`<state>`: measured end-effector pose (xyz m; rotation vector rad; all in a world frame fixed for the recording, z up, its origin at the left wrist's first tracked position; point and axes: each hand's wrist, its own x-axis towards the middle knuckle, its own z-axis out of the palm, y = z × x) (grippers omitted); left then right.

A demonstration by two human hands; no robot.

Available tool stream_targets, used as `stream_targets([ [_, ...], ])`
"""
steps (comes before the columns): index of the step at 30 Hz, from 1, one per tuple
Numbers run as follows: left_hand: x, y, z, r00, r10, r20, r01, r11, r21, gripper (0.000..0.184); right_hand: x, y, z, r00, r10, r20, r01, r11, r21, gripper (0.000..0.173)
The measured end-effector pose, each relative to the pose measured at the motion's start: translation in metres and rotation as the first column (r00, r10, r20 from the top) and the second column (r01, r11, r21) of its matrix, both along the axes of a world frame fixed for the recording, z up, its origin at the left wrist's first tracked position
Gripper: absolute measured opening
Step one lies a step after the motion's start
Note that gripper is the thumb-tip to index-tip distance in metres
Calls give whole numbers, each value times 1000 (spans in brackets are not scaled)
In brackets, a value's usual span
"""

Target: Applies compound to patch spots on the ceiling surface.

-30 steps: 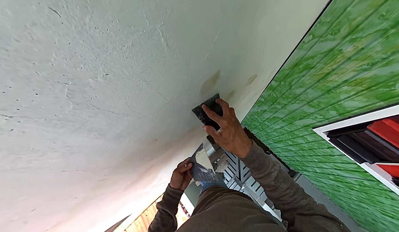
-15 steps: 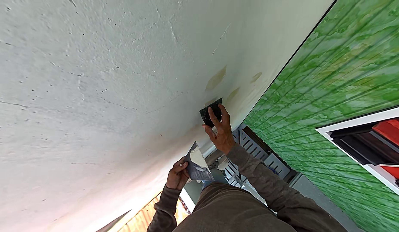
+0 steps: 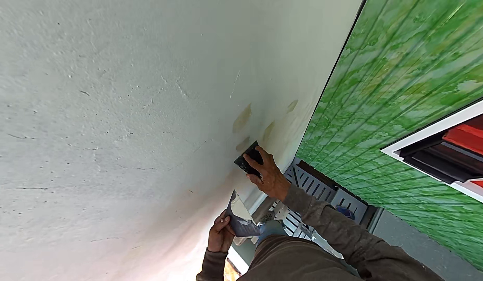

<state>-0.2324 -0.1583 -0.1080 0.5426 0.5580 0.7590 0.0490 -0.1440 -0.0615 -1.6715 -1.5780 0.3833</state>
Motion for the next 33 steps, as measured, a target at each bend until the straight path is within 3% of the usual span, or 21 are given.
stream_targets([
  [2, -4, -1, 3, 999, 17, -49, -17, 1000, 8, 33, 11, -12, 3, 996, -14, -94, 4, 995, -102, 58],
  [8, 9, 5, 13, 998, 8, -69, -8, 1000, 0, 35, 90, 31, 110, 949, -267, -165, 306, 905, 296, 68],
  [11, 11, 4, 16, 999, -26, -40, 26, 1000, 12, 35, 97, 63, 130, 942, -275, -191, 329, 865, 379, 69],
  [14, 10, 4, 13, 999, -10, -46, 10, 1000, 4, 36, 70, 53, 115, 953, -219, -210, 276, 913, 300, 71],
  [17, 15, 4, 7, 999, -18, -46, 18, 1000, -12, 38, 79, 32, 106, 947, -169, -272, 219, 962, 165, 64],
  [23, 29, 8, 7, 997, -71, 31, 71, 997, -7, 33, 145, 56, 162, 783, -198, -590, 303, 950, 82, 60],
  [27, 26, 11, 2, 998, -54, 45, 53, 999, 9, 32, 115, 42, 184, 790, -223, -571, 267, 964, -7, 64],
  [30, 38, 11, 2, 998, -62, -27, 62, 998, -13, 31, 103, 27, 169, 871, -81, -485, 70, 997, -41, 63],
  [32, 50, 10, 6, 991, -134, -12, 134, 991, 0, 28, 109, 9, 144, 852, 6, -524, -100, 984, -151, 54],
  [33, 55, 8, 10, 987, -162, -2, 162, 987, 17, 26, 110, 0, 131, 853, 2, -522, -113, 977, -181, 54],
])
